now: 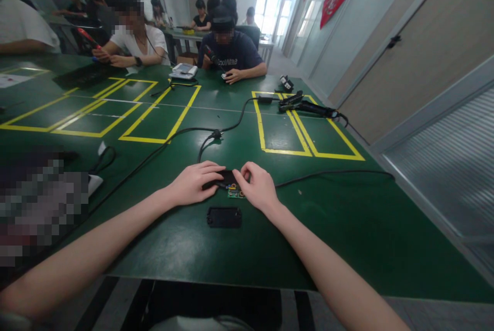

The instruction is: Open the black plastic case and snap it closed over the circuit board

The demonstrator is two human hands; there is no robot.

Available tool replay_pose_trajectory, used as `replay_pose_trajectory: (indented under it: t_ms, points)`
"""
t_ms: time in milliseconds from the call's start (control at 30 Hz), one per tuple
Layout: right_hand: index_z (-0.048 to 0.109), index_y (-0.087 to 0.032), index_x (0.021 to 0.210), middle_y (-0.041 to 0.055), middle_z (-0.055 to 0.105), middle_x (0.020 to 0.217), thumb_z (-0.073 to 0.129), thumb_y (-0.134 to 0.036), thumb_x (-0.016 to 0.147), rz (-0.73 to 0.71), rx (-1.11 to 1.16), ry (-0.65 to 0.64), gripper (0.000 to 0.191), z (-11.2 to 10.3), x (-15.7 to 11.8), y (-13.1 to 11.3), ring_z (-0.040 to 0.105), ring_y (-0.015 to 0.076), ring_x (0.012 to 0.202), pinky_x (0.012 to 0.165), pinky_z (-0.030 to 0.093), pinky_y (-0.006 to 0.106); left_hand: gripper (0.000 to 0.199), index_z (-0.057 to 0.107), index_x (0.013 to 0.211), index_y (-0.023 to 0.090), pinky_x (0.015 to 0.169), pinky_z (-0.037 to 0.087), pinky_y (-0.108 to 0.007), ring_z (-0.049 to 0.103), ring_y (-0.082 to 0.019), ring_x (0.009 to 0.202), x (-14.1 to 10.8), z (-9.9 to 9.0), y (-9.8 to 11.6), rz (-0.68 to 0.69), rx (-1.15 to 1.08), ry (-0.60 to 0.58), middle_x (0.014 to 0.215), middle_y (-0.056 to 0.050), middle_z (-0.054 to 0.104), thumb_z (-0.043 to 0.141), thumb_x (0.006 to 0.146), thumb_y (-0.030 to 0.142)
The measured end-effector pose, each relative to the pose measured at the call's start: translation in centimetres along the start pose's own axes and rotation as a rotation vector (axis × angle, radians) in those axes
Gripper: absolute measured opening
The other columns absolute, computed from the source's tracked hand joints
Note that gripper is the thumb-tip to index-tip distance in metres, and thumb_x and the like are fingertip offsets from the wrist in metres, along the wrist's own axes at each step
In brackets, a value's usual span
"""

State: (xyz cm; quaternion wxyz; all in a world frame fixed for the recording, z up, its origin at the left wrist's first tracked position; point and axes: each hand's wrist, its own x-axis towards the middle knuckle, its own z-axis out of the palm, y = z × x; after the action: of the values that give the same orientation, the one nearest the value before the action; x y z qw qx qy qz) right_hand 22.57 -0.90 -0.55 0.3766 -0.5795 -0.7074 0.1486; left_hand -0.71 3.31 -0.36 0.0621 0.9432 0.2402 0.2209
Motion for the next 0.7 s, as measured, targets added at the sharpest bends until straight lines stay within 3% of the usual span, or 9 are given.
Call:
replay_pose_trajectory:
  t_ms: [200,333,533,700]
  points:
    - [0.051,-0.023,0.074,-0.0018,0.053,0.069,0.058,-0.032,0.09,-0.141,0.112,-0.105,0.02,-0.4,-0.3,-0.6,0.047,0.0132,0.057,0.056,0.038,0.027,0.03,0.073,0.112,0.018,0.097,0.06,-0.043,0.063,-0.028,0.117,0.0,-0.6,0.6,-0.008,-0.071,0.022,0.127,-0.012,0.068,0.062,0.083,0.02]
    - [0.054,-0.023,0.084,0.0003,0.057,0.081,0.062,-0.026,0.088,-0.268,0.121,-0.184,0.009,-0.3,-1.1,-1.4,0.055,0.0154,0.069,0.064,0.045,0.029,0.033,0.071,0.114,0.018,0.086,0.06,-0.039,0.063,-0.027,0.107,0.1,-1.1,1.0,-0.02,-0.083,0.031,0.118,-0.013,0.064,0.066,0.085,0.032]
    - [0.056,-0.024,0.11,0.0073,0.062,0.119,0.084,-0.031,0.074,-0.327,0.042,-0.338,0.046,-0.5,-1.6,-2.1,0.067,0.0232,0.098,0.081,0.055,0.035,0.018,0.069,0.094,0.019,0.062,0.046,-0.025,0.064,-0.016,0.069,-0.2,-1.8,0.7,-0.076,-0.156,-0.017,0.077,-0.001,0.066,0.062,0.092,0.036]
    - [0.063,-0.024,0.11,0.0046,0.068,0.113,0.08,-0.027,0.082,-0.314,-0.014,-0.365,0.033,-0.3,-1.3,-1.8,0.07,0.0215,0.096,0.081,0.056,0.034,0.017,0.07,0.097,0.021,0.057,0.037,-0.023,0.061,-0.013,0.056,-0.3,-1.9,0.6,-0.135,-0.149,-0.103,0.063,0.004,0.065,0.061,0.093,0.035]
